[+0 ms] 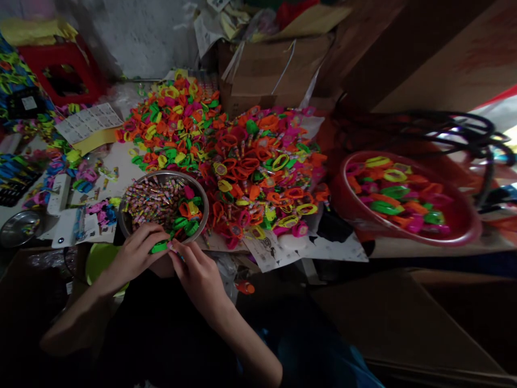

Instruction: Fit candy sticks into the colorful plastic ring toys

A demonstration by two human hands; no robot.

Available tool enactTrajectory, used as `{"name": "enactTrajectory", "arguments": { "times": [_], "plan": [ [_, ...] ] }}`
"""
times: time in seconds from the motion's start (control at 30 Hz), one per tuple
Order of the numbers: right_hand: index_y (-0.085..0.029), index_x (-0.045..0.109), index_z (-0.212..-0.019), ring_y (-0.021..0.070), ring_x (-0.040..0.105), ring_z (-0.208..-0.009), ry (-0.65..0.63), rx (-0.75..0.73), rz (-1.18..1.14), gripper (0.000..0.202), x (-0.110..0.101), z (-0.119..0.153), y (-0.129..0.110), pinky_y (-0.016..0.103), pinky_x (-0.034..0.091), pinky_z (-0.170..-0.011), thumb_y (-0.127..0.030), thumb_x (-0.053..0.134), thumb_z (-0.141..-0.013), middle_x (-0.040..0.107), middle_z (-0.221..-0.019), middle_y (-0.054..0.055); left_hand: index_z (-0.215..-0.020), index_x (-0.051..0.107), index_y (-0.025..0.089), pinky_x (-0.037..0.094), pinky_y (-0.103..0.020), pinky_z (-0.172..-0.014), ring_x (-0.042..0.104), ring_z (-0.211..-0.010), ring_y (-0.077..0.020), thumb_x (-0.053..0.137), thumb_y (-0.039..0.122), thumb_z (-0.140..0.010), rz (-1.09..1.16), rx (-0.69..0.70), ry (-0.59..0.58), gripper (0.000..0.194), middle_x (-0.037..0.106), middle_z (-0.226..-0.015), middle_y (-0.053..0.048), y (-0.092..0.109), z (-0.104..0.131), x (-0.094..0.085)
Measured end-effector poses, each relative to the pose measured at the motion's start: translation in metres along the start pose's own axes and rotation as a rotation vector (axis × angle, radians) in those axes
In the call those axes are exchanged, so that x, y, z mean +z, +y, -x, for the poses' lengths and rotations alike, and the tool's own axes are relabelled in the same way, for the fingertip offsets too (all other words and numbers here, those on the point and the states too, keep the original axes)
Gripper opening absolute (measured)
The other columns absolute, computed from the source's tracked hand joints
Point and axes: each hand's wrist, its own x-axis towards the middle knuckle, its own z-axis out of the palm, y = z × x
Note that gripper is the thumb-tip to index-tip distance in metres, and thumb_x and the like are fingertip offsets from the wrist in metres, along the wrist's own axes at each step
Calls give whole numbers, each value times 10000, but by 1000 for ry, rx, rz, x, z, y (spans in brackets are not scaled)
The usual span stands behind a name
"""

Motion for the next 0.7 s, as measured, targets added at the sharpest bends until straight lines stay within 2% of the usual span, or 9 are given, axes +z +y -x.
{"name": "enactTrajectory", "arguments": {
  "times": [0.17,0.27,0.37,0.47,0.6,0.67,0.7],
  "plan": [
    [-187,574,-1017,98,640,-841,-104,65,-59,171,-4,-2,0,176,505,-744,-218,467,-888,652,-945,43,-1110,537,164,430,-303,-893,497,-1033,-193,442,151,-913,-110,132,-112,219,546,-1012,-88,-3,6,1],
    [-182,576,-916,90,625,-760,-212,125,-102,142,-6,0,3,174,486,-702,-242,449,-897,640,-851,29,-1082,562,168,401,-343,-920,474,-1052,-211,469,142,-896,-152,171,-151,210,571,-1034,-85,-6,10,4],
    [-179,568,-880,90,612,-751,-346,173,-134,168,-8,5,7,175,457,-680,-267,428,-908,634,-854,24,-1051,581,195,387,-357,-909,460,-1058,-217,501,173,-886,-172,188,-202,184,585,-1078,-65,-8,16,11],
    [-166,569,-874,97,595,-742,-515,243,-136,188,-5,10,15,184,423,-666,-260,410,-912,629,-841,33,-1032,589,207,411,-315,-833,482,-1015,-197,529,248,-884,-110,176,-295,164,591,-1081,-52,-7,26,25],
    [-133,595,-906,109,588,-726,-839,340,-105,196,2,16,34,183,374,-621,-275,463,-880,647,-833,54,-941,577,179,430,-291,-748,542,-922,-181,568,299,-864,0,48,-464,143,610,-1001,-32,3,41,44],
    [-147,623,-939,104,588,-737,-1003,352,-150,242,-2,16,48,178,375,-632,-330,480,-872,659,-855,45,-989,559,181,436,-296,-796,562,-933,-181,636,371,-810,126,-27,-531,272,611,-1013,-23,8,45,45],
    [-156,637,-935,100,585,-728,-1063,357,-164,261,-8,15,55,178,379,-636,-356,484,-868,661,-846,36,-1034,546,188,433,-296,-834,566,-956,-179,654,415,-786,202,-63,-530,354,609,-1041,-21,9,46,43]
  ]
}}
